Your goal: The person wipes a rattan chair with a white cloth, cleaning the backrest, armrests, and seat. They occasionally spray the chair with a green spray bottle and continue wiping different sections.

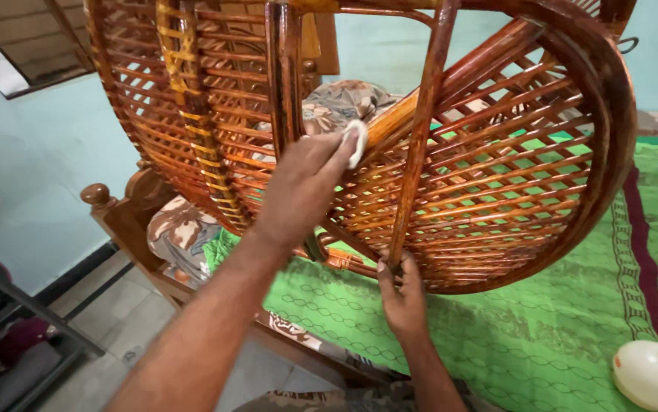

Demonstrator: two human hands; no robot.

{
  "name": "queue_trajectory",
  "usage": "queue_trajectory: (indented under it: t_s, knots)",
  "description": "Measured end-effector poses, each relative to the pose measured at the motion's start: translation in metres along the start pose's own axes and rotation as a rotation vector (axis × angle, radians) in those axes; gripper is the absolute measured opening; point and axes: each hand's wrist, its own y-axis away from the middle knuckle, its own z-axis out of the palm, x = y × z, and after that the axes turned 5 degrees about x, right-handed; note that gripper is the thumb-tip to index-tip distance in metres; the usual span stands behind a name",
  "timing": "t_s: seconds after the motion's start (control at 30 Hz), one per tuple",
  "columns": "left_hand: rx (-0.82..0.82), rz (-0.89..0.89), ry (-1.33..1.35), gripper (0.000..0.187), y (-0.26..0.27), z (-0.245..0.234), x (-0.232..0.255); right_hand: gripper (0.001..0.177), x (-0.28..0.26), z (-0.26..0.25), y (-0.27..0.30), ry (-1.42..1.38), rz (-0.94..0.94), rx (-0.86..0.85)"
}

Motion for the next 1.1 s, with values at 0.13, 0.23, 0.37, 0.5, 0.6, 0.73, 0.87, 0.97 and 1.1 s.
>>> queue_trajectory:
  t_s: [0.13, 0.23, 0.37, 0.5, 0.6, 0.73, 0.87, 0.97, 1.1]
  knots:
    - [-0.187, 0.190, -0.238, 0.032, -0.004, -0.039, -0.034, 0.029, 0.004, -0.002, -0.001, -0.029, -0.056, -0.036]
    - [0.114, 0.089, -0.409, 0.026, -0.026, -0.045, -0.050, 0.030, 0.003, -0.005, 0.003, 0.078, -0.095, -0.006]
    - [0.116, -0.098, -0.394, 0.061, -0.051, -0.019, -0.053, 0.027, -0.006, -0.001, 0.001, 0.076, -0.001, -0.006]
    - [0.028, -0.213, -0.282, 0.087, -0.040, 0.006, -0.050, 0.030, -0.007, 0.000, 0.000, 0.118, -0.028, 0.002]
    - [-0.036, -0.285, -0.239, 0.084, 0.006, 0.012, -0.031, 0.030, -0.001, -0.006, 0.003, 0.063, -0.055, -0.010]
    - [-0.179, -0.299, -0.323, 0.073, 0.044, -0.001, -0.020, 0.031, -0.001, 0.006, -0.001, 0.042, -0.059, 0.006]
    - [-0.143, -0.237, -0.469, 0.059, 0.024, -0.009, -0.035, 0.032, 0.000, -0.001, 0.002, 0.002, -0.058, 0.000]
    - [-0.145, -0.271, -0.481, 0.050, -0.013, -0.008, -0.052, 0.030, -0.003, -0.003, 0.003, 0.092, -0.043, -0.010]
    - [-0.065, -0.387, -0.451, 0.052, -0.034, 0.014, -0.054, 0.031, -0.007, -0.003, 0.002, 0.075, -0.017, -0.022]
